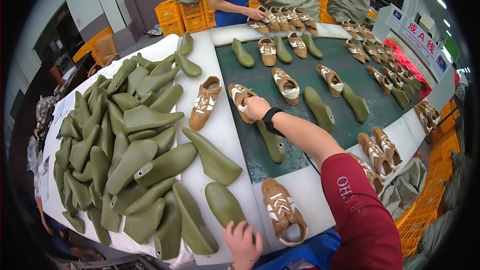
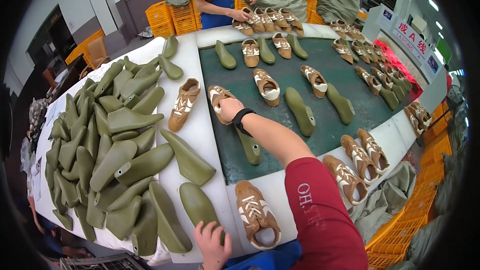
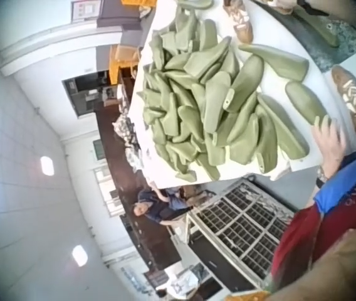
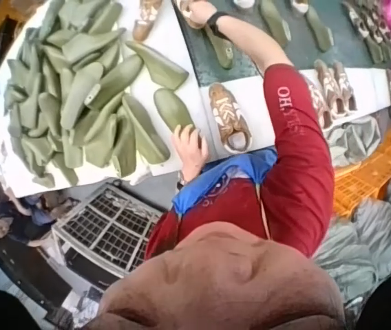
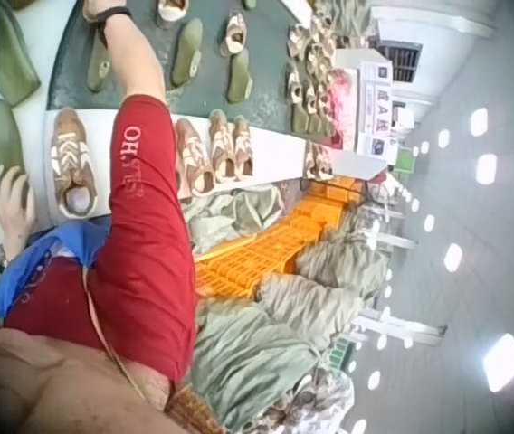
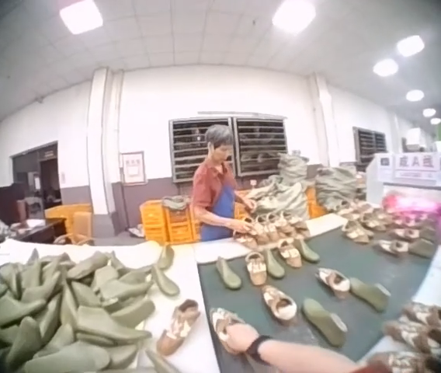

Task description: The recorder is inserting green shoe lasts into sneakers and placing them on a conveyor belt in a factory setting.

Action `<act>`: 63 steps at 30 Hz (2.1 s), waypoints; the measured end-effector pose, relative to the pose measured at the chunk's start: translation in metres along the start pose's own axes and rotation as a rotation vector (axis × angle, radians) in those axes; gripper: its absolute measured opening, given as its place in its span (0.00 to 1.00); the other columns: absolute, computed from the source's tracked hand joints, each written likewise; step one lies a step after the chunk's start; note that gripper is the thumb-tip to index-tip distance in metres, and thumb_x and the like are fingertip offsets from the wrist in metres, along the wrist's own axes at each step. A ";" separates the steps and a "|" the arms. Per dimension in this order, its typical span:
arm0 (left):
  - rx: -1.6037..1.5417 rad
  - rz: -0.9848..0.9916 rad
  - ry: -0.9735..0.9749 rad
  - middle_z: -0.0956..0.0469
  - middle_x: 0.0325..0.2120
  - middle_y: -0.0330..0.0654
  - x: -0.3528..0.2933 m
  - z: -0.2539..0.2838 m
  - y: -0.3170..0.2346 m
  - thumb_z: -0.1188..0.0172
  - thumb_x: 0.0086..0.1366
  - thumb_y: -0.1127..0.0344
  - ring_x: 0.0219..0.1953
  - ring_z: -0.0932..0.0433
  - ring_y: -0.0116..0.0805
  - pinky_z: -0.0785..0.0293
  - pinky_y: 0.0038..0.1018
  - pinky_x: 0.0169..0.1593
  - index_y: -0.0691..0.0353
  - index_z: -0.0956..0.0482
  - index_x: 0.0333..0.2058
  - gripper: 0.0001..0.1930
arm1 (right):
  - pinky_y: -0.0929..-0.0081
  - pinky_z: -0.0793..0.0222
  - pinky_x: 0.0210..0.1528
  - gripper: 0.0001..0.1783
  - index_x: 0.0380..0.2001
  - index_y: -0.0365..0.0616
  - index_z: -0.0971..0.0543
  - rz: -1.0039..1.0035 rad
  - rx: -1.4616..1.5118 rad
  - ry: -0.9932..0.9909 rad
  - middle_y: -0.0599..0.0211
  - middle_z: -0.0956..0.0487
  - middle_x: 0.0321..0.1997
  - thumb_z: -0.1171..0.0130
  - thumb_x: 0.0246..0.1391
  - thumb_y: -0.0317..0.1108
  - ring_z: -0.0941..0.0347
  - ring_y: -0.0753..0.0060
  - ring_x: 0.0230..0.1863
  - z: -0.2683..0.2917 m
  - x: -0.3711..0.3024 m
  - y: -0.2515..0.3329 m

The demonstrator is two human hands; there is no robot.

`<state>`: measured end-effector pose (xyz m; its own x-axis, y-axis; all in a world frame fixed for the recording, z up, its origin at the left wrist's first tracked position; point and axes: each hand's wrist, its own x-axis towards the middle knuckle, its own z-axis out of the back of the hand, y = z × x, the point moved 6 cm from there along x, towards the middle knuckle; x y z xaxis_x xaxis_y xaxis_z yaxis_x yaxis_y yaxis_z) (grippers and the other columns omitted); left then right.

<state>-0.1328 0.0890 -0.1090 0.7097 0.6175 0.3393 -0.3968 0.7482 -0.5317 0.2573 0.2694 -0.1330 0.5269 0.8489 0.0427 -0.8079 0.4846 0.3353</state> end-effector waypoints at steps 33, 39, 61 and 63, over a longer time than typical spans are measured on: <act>-0.044 -0.040 -0.098 0.29 0.36 0.48 0.005 -0.005 0.005 0.41 0.47 0.73 0.46 0.34 0.53 0.40 0.46 0.55 0.62 0.26 0.32 0.10 | 0.58 0.32 0.39 0.16 0.35 0.47 0.25 0.273 0.390 -0.412 0.55 0.25 0.34 0.38 0.42 0.41 0.29 0.48 0.39 0.083 0.014 0.112; -0.388 0.122 -0.161 0.32 0.48 0.49 -0.009 0.006 0.016 0.39 0.50 0.68 0.55 0.38 0.50 0.46 0.44 0.60 0.63 0.33 0.48 0.25 | 0.80 0.36 0.24 0.23 0.23 0.38 0.26 0.373 0.971 0.147 0.71 0.27 0.19 0.37 0.47 0.51 0.32 0.81 0.23 0.104 -0.156 0.118; -1.919 0.629 0.345 0.33 0.53 0.48 0.011 0.002 -0.045 0.52 0.64 0.42 0.54 0.31 0.41 0.32 0.38 0.56 0.62 0.43 0.59 0.34 | 0.64 0.39 0.57 0.43 0.58 0.49 0.36 0.710 0.392 -0.010 0.53 0.37 0.56 0.31 0.34 0.34 0.38 0.48 0.56 0.127 -0.364 0.135; -1.864 0.531 0.341 0.32 0.52 0.47 0.011 -0.006 -0.038 0.51 0.63 0.42 0.52 0.29 0.40 0.30 0.36 0.55 0.62 0.42 0.58 0.34 | 0.63 0.34 0.53 0.35 0.53 0.45 0.31 0.712 0.353 -0.185 0.51 0.32 0.53 0.37 0.35 0.27 0.33 0.48 0.52 0.126 -0.369 0.140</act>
<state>-0.1065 0.0661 -0.0898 0.8995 0.4204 -0.1194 0.2697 -0.7489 -0.6054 -0.0175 -0.0028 0.0164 -0.0212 0.8645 0.5022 -0.8509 -0.2793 0.4448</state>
